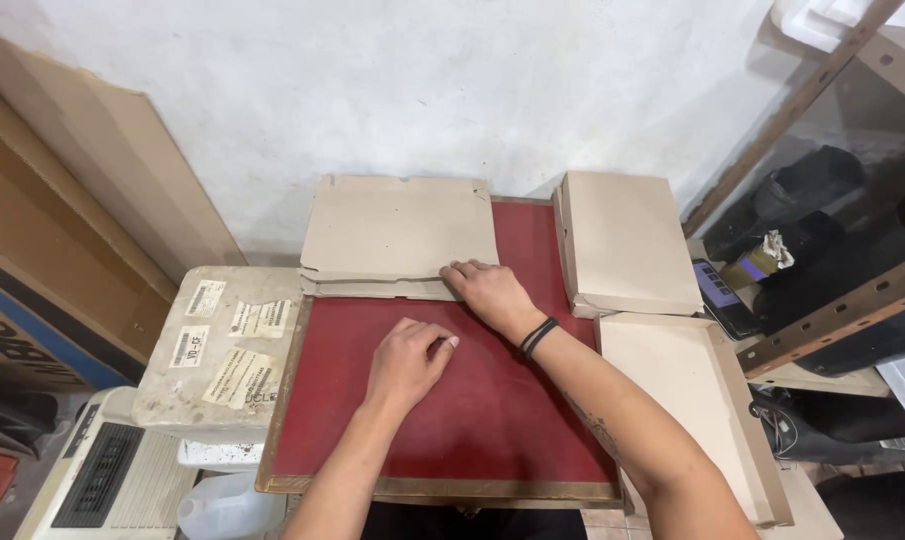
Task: The person assembles flat-packed cardboard boxes by folding and interlocking the tabs. They work on a red table, handling each box one at a time and stacking the completed units to the right.
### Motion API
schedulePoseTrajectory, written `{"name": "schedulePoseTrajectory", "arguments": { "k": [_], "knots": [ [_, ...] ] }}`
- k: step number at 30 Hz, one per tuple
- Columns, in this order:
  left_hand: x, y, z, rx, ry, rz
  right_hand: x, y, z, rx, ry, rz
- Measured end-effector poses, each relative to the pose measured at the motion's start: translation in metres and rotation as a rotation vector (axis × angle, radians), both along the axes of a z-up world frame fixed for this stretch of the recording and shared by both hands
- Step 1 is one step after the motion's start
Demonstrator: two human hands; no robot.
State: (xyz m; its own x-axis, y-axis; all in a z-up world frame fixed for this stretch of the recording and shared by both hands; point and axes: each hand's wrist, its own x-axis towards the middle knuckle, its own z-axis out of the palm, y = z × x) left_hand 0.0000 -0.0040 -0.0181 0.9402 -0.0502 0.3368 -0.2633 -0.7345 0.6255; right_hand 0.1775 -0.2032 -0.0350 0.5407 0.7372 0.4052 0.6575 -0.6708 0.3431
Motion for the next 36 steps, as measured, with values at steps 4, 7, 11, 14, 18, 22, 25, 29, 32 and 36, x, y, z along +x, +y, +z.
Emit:
{"name": "schedulePoseTrajectory", "arguments": {
  "k": [4, 7, 11, 14, 18, 22, 25, 29, 32, 36],
  "knots": [
    [0.001, 0.000, -0.004, -0.011, -0.123, 0.021, 0.005, -0.007, -0.002, 0.082, -0.116, 0.057],
    [0.007, 0.003, -0.011, -0.041, -0.348, 0.069, 0.005, -0.014, 0.000, 0.142, -0.246, 0.108],
    [0.003, 0.007, -0.010, -0.048, -0.730, 0.148, -0.020, -0.027, 0.008, 0.222, -0.323, 0.197],
    [-0.005, 0.009, -0.006, 0.015, -0.946, 0.125, -0.060, -0.042, 0.027, 0.217, -0.128, 0.295],
    [-0.024, 0.029, 0.013, 0.033, -0.941, 0.088, -0.111, -0.072, 0.048, 0.152, 0.197, 0.288],
    [-0.047, 0.055, 0.068, 0.018, -0.432, 0.074, -0.136, -0.097, 0.060, 0.024, 0.518, 0.241],
    [-0.053, 0.068, 0.081, 0.076, -0.074, 0.098, -0.145, -0.108, 0.074, -0.028, 0.617, 0.180],
    [-0.054, 0.066, 0.072, 0.210, 0.202, 0.167, -0.136, -0.121, 0.067, -0.019, 0.656, 0.119],
    [-0.052, 0.060, 0.060, 0.217, 0.393, 0.189, -0.144, -0.115, 0.088, -0.085, 0.654, 0.007],
    [-0.055, 0.056, 0.043, 0.208, 0.361, 0.226, -0.139, -0.094, 0.076, -0.110, 0.577, -0.020]
  ]
}}
